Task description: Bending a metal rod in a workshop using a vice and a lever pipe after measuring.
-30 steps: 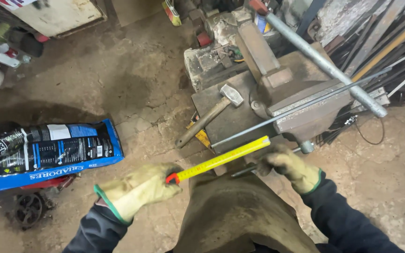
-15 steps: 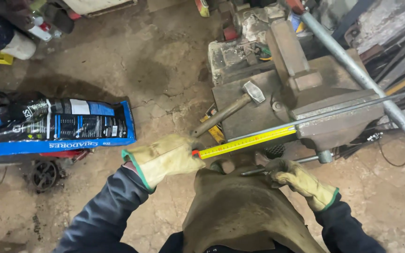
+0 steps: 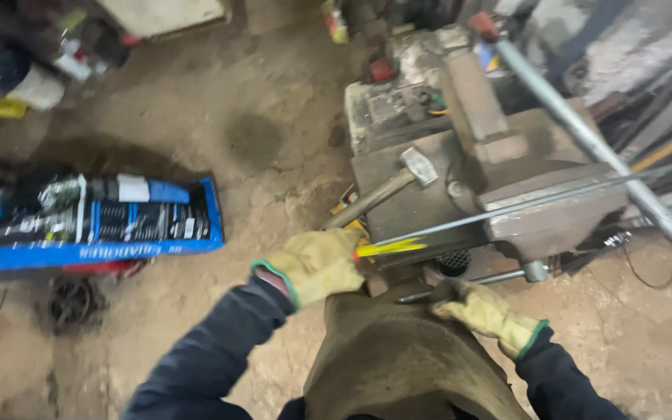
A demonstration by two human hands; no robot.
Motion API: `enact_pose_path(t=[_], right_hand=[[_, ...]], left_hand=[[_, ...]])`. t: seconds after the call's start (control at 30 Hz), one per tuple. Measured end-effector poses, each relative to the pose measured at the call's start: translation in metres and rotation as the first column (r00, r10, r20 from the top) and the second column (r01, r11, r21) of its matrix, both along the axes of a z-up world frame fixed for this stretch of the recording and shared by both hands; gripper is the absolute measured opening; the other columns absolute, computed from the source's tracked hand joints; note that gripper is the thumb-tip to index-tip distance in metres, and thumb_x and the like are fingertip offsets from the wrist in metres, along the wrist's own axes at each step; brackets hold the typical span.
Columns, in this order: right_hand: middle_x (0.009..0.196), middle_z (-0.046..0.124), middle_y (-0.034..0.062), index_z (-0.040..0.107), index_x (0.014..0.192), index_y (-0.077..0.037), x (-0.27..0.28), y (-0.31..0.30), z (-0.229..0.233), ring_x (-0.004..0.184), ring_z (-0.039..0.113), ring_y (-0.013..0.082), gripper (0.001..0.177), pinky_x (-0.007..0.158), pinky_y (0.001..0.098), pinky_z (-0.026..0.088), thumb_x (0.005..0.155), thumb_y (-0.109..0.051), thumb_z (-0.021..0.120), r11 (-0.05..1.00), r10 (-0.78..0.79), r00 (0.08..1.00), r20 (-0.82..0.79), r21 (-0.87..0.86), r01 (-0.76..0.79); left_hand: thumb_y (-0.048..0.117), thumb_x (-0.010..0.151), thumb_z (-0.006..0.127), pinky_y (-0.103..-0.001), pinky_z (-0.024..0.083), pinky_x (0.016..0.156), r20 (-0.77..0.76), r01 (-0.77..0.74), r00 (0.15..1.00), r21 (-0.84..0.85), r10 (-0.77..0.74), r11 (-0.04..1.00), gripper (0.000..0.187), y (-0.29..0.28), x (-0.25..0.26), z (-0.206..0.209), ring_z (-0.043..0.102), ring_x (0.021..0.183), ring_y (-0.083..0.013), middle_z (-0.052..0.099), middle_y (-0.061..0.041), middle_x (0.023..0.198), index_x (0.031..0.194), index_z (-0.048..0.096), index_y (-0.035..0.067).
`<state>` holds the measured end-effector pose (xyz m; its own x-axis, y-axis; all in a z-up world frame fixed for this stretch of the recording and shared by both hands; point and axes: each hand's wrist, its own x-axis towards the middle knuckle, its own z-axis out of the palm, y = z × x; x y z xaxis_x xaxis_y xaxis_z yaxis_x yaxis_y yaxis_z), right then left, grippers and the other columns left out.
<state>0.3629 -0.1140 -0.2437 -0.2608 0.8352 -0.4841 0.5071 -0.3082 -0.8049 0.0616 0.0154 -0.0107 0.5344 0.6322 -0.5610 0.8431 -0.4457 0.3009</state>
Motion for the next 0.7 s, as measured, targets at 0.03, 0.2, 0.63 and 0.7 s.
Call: enact_pose_path(t=[0.03, 0.2, 0.63, 0.7], right_hand=[[0.104, 0.078, 0.0136, 0.066, 0.125, -0.013, -0.005, 0.001, 0.009, 0.095, 0.073, 0.027, 0.059, 0.083, 0.0381, 0.058, 0.079, -0.047, 0.078, 0.999, 0.04, 0.981, 0.192, 0.02, -0.045], [0.115, 0.071, 0.0191, 0.05, 0.144, -0.018, -0.008, -0.012, 0.016, 0.108, 0.067, 0.0387, 0.083, 0.09, 0.0439, 0.055, 0.075, -0.056, 0.077, 0.996, 0.028, 0.939, 0.343, 0.066, -0.054], [0.094, 0.078, 0.0141, 0.073, 0.104, -0.006, -0.026, -0.004, 0.059, 0.086, 0.076, 0.0246, 0.039, 0.074, 0.0343, 0.061, 0.084, -0.039, 0.08, 0.944, -0.116, 0.896, -0.428, 0.233, 0.234], [0.089, 0.08, 0.009, 0.073, 0.102, -0.009, -0.037, 0.01, 0.079, 0.082, 0.078, 0.0201, 0.036, 0.07, 0.0309, 0.061, 0.086, -0.041, 0.078, 0.888, 0.057, 0.983, -0.173, 0.46, 0.029]], left_hand=[[0.04, 0.078, 0.068, -0.05, 0.056, 0.079, 0.108, 0.017, 0.994, 0.097, -0.027, 0.995, 0.046, 0.002, 0.012, -0.012, 0.071, 0.09, -0.0388, 0.073, -0.02, 0.096, 0.113, 0.066, 0.009], [0.043, 0.079, 0.073, -0.05, 0.054, 0.077, 0.302, 0.1, 0.934, 0.294, -0.192, 0.951, 0.049, 0.02, 0.067, -0.042, 0.069, 0.091, -0.04, 0.071, -0.02, 0.096, 0.106, 0.063, 0.003], [0.039, 0.096, 0.058, -0.048, 0.053, 0.085, 0.237, 0.232, 0.945, -0.004, -0.225, 0.973, 0.034, 0.026, 0.145, 0.006, 0.07, 0.095, -0.0377, 0.072, -0.019, 0.102, 0.109, 0.066, 0.009], [0.033, 0.098, 0.056, -0.051, 0.053, 0.082, 0.242, 0.297, 0.914, 0.153, -0.327, 0.943, 0.031, 0.017, 0.144, -0.008, 0.069, 0.091, -0.0417, 0.072, -0.022, 0.095, 0.1, 0.069, 0.004]])
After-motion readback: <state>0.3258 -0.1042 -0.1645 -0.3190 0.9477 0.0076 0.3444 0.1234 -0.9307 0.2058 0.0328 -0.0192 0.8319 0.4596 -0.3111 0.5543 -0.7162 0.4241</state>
